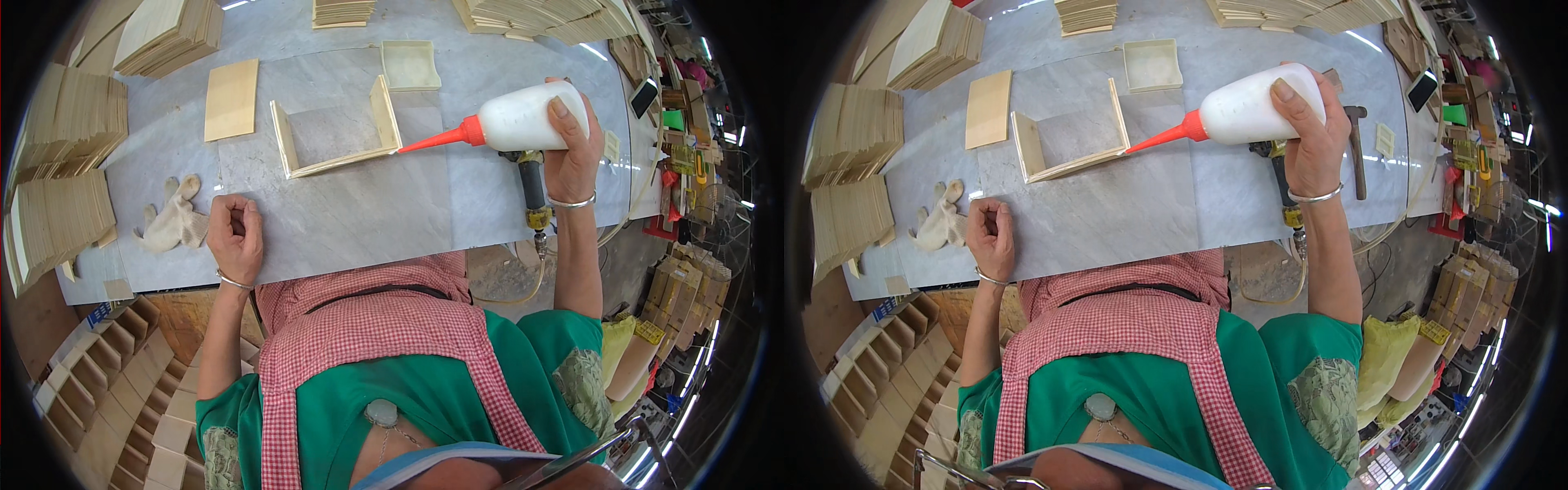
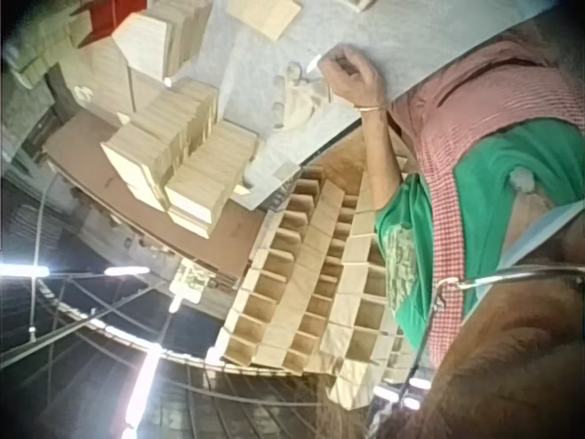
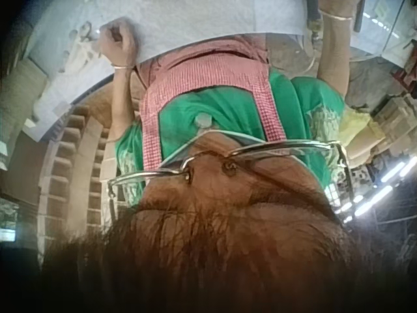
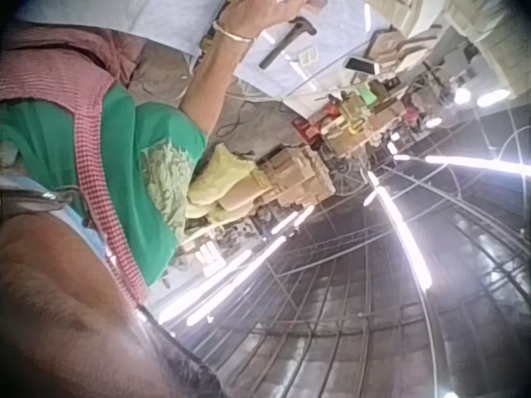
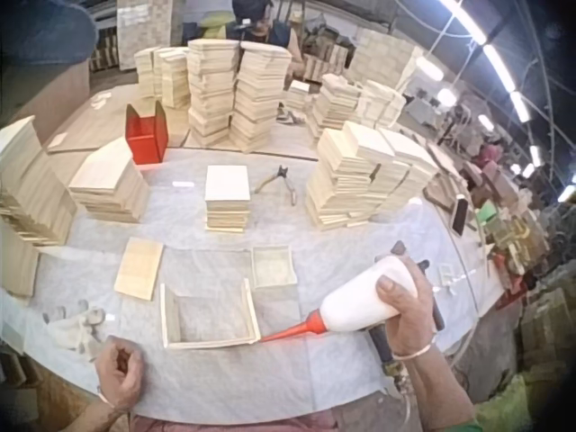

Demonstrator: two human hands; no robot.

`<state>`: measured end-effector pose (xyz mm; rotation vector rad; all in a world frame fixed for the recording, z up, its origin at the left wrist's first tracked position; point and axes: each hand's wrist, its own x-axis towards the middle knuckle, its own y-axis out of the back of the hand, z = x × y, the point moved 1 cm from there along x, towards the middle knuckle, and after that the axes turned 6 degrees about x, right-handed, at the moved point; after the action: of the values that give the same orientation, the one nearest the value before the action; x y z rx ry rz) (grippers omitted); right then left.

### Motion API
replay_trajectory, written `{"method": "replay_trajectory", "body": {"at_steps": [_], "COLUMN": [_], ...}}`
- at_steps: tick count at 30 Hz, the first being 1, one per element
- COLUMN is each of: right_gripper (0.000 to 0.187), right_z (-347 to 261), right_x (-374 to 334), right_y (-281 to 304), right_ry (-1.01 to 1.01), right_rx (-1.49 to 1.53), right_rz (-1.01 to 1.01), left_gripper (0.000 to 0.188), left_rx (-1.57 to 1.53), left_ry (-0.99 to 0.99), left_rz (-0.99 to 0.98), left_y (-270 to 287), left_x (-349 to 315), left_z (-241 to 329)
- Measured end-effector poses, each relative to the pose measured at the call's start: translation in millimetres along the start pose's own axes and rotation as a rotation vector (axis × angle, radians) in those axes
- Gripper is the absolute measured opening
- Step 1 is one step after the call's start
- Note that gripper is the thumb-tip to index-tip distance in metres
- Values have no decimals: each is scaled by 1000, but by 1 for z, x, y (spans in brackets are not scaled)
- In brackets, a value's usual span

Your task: Assembling house-shaped wooden boxes using adhesive and a pneumatic nailer in a factory setting.

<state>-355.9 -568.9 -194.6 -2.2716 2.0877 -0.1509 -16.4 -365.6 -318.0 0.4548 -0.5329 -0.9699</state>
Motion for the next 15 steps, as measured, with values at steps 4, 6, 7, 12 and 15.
{"method": "replay_trajectory", "body": {"at_steps": [4,6,7,12,15], "right_gripper": [46,46,44,41,41], "right_z": [3,4,4,6,6], "right_x": [3,5,6,13,19], "right_y": [-1,-3,-3,-8,-10], "right_ry": [6,17,17,27,25], "right_rx": [20,21,32,50,47], "right_rz": [1,0,-2,5,6], "left_gripper": [6,6,6,7,7], "left_rx": [5,-11,-29,-33,-46], "left_ry": [0,14,30,46,54], "left_rz": [-2,-9,-14,-21,-24], "left_y": [1,2,2,2,1], "left_x": [0,-1,-1,-1,-1], "left_z": [0,0,0,0,0]}}
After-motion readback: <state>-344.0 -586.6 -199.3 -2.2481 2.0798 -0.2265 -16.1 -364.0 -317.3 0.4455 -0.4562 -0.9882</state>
